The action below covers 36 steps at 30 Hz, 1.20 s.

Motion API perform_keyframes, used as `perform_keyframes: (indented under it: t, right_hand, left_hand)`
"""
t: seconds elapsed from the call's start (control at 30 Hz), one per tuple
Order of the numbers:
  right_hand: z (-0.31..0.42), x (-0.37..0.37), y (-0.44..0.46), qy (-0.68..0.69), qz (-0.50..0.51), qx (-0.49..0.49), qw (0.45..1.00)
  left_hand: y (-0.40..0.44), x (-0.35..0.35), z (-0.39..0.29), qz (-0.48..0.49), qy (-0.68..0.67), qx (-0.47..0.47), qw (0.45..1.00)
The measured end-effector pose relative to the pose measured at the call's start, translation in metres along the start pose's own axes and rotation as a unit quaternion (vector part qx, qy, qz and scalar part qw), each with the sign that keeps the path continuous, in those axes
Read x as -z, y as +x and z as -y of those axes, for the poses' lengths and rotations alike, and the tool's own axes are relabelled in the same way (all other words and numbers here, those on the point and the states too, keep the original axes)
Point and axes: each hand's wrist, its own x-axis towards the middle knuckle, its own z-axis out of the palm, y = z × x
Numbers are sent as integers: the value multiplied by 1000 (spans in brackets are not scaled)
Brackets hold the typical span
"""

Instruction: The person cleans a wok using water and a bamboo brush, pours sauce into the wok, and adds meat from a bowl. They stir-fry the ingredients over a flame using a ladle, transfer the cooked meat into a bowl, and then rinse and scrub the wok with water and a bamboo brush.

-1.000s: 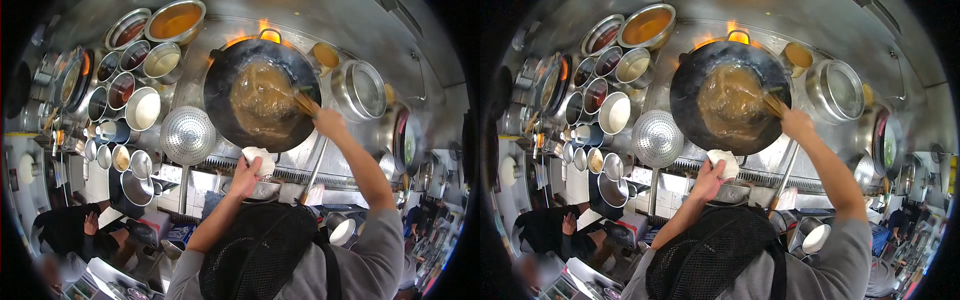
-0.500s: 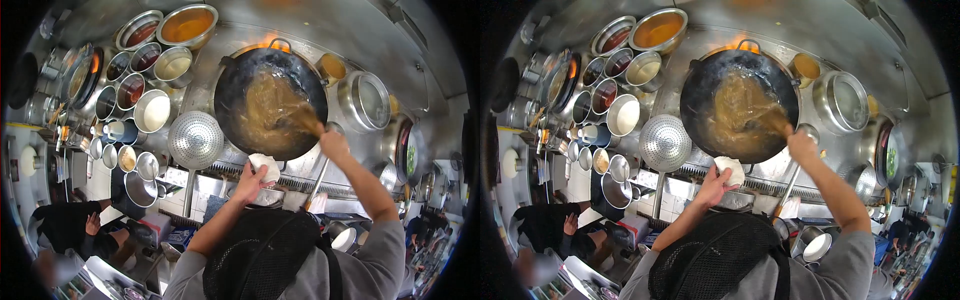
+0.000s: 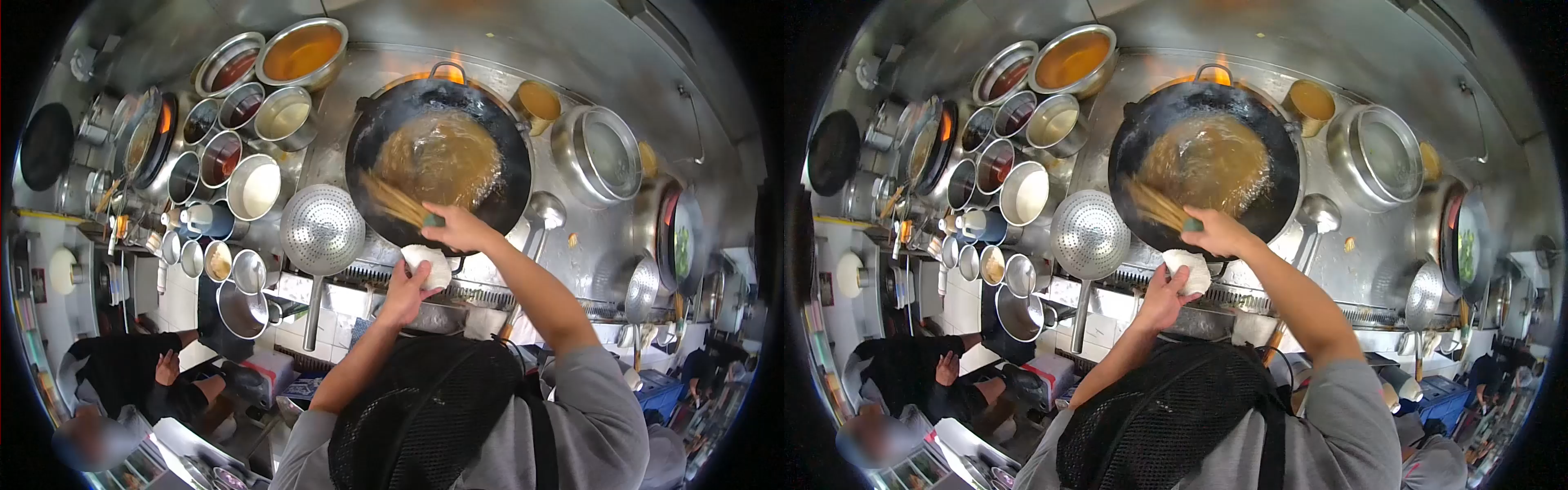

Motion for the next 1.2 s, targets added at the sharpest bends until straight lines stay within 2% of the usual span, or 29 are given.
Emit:
perform_keyframes:
  t: [0.03,0.1,0.17,0.23,0.27,0.37,0.43,0.5,0.57,0.63,0.7,0.77,0.83,0.93,1.03,1.1,1.17,1.2]
  right_hand:
    - [-25,3,-11,-43,2,65,997]
    - [-39,39,-54,-162,58,46,984]
    - [-57,107,-80,-234,130,-18,963]
    - [-14,166,-87,-280,96,-181,938]
    - [-21,174,-67,-300,50,-179,936]
    - [-23,112,-9,-407,-61,-135,901]
    - [11,50,-6,-378,-81,-141,911]
    - [7,6,-25,-356,-102,-112,922]
    - [7,13,-63,-350,-57,-120,927]
    - [-4,43,-87,-418,-13,-202,886]
    - [-25,81,-81,-456,-63,-239,855]
    - [-36,111,-40,-453,-129,-236,850]
    - [-36,113,18,-387,-200,-144,889]
    - [4,74,81,-251,-157,-134,946]
    - [41,17,62,-197,-152,-72,966]
    - [29,-14,43,-165,-158,-33,973]
    - [4,-21,15,-147,-120,2,982]
    - [7,-8,-12,-149,-70,-19,986]
  left_hand:
    - [-2,-1,-1,1,0,-2,1000]
    - [-4,0,-2,1,8,-1,1000]
    - [-4,1,0,2,2,-15,1000]
    - [-4,-2,-6,-3,-9,-4,1000]
    - [-3,0,-4,0,-7,-7,1000]
    - [0,-3,-4,2,4,-11,1000]
    - [-4,-4,-6,-7,19,-3,1000]
    - [-5,-5,-7,-4,15,1,1000]
    - [-7,-4,-8,-9,4,1,1000]
    - [-7,-3,-5,-4,-17,-1,1000]
    - [-6,-6,-8,-22,-8,13,1000]
    - [2,-2,-5,-24,-8,12,1000]
    - [3,0,-1,-8,-27,4,1000]
    - [4,-3,-3,-10,-18,-1,1000]
    - [2,0,-3,-6,-3,-5,1000]
    - [2,-3,-3,10,-3,-10,1000]
    - [1,-4,-5,5,22,-8,1000]
    - [0,-6,-6,-2,31,-9,999]
